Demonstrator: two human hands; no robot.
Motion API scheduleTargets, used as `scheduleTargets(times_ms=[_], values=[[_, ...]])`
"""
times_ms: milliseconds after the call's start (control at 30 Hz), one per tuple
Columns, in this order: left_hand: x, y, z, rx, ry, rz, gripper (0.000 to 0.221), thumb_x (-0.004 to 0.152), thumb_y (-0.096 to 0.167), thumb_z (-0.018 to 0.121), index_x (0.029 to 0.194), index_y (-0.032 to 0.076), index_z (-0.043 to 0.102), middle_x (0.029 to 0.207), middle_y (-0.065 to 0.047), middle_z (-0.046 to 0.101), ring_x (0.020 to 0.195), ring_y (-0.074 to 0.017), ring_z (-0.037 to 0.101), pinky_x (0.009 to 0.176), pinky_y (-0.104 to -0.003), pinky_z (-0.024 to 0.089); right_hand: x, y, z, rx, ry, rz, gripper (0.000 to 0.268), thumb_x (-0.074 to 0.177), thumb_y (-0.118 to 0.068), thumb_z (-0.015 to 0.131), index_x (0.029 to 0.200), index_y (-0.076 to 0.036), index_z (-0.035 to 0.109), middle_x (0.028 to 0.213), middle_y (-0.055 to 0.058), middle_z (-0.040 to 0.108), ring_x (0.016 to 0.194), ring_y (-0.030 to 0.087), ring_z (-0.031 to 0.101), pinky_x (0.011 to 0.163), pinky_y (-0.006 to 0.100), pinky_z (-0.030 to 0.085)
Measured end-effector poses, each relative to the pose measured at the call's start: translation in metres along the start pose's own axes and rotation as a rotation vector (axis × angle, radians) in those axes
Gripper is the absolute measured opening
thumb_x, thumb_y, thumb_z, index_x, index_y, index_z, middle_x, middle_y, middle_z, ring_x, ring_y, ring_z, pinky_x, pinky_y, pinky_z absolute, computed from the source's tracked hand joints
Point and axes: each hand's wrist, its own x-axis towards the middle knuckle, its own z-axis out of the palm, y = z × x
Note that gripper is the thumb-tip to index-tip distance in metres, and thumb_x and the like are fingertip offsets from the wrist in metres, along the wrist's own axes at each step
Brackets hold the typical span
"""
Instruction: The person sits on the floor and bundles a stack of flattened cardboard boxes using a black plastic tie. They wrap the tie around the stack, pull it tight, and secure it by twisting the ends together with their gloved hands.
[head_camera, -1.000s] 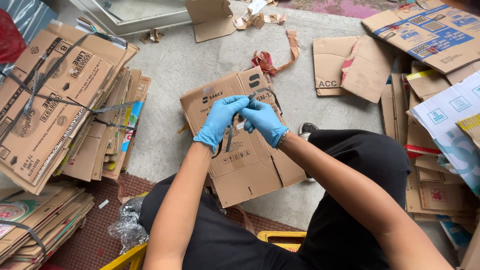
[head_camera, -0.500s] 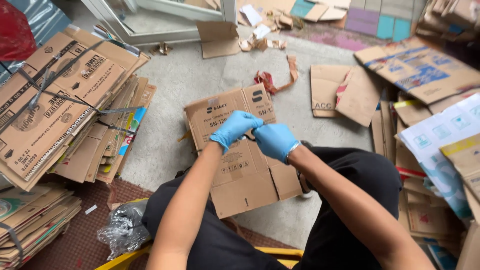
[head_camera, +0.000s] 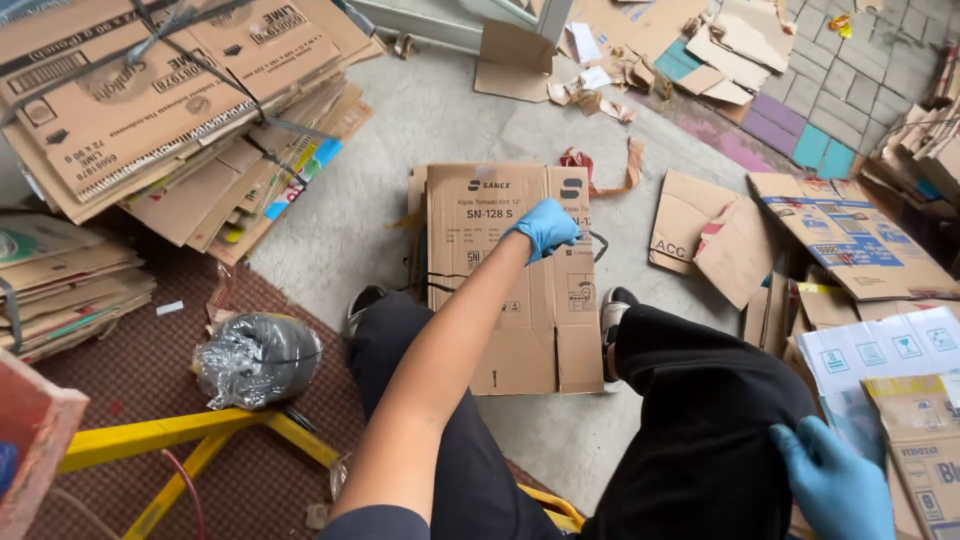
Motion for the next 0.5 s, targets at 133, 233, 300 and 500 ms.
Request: scheduleTargets(times_ms=[133, 233, 300, 500], values=[[0.025, -0.021, 0.006, -0.021, -0.049, 0.013, 0.04, 0.102, 0.033, 0.065, 0.079, 0.001, 0.069, 0.083, -0.007, 0.079, 0.046, -0.014, 0.049, 0.039, -0.028, 0.04, 0.054, 0.009, 0.024, 0.104, 0.417, -0.038, 0.042, 0.119, -0.033, 0.056, 0.088, -0.003, 0.055, 0.092, 0.032, 0.066, 0.09, 0.057, 0.057, 0.072, 0.054, 0.042], [-0.019, -0.009, 0.0, -0.177, -0.023, -0.061, 0.035, 0.094, 0.002, 0.045, 0.107, -0.005, 0.076, 0.083, -0.011, 0.08, 0.069, -0.0111, 0.071, 0.042, -0.022, 0.037, 0.113, 0.007, 0.031, 0.353, 0.34, -0.127, 0.037, 0.11, -0.029, 0.063, 0.08, -0.007, 0.061, 0.071, 0.015, 0.055, 0.076, 0.02, 0.049, 0.075, 0.037, 0.041], [-0.039, -0.001, -0.009, -0.193, -0.024, -0.082, 0.023, 0.098, 0.005, 0.047, 0.101, -0.006, 0.068, 0.089, -0.014, 0.08, 0.056, -0.0111, 0.056, 0.04, -0.024, 0.035, 0.107, -0.018, 0.009, 0.249, 0.26, -0.128, 0.036, 0.106, -0.03, 0.06, 0.079, -0.006, 0.059, 0.077, 0.021, 0.06, 0.077, 0.033, 0.053, 0.074, 0.042, 0.042], [-0.056, -0.01, -0.03, -0.226, -0.035, -0.021, 0.028, 0.084, -0.009, 0.057, 0.06, 0.001, 0.045, 0.076, -0.024, 0.066, 0.049, -0.016, 0.047, 0.042, -0.03, 0.032, 0.109, -0.119, -0.04, -0.036, 0.018, -0.148, 0.033, 0.098, -0.044, 0.053, 0.097, -0.014, 0.065, 0.108, 0.022, 0.074, 0.101, 0.048, 0.068, 0.079, 0.054, 0.052]])
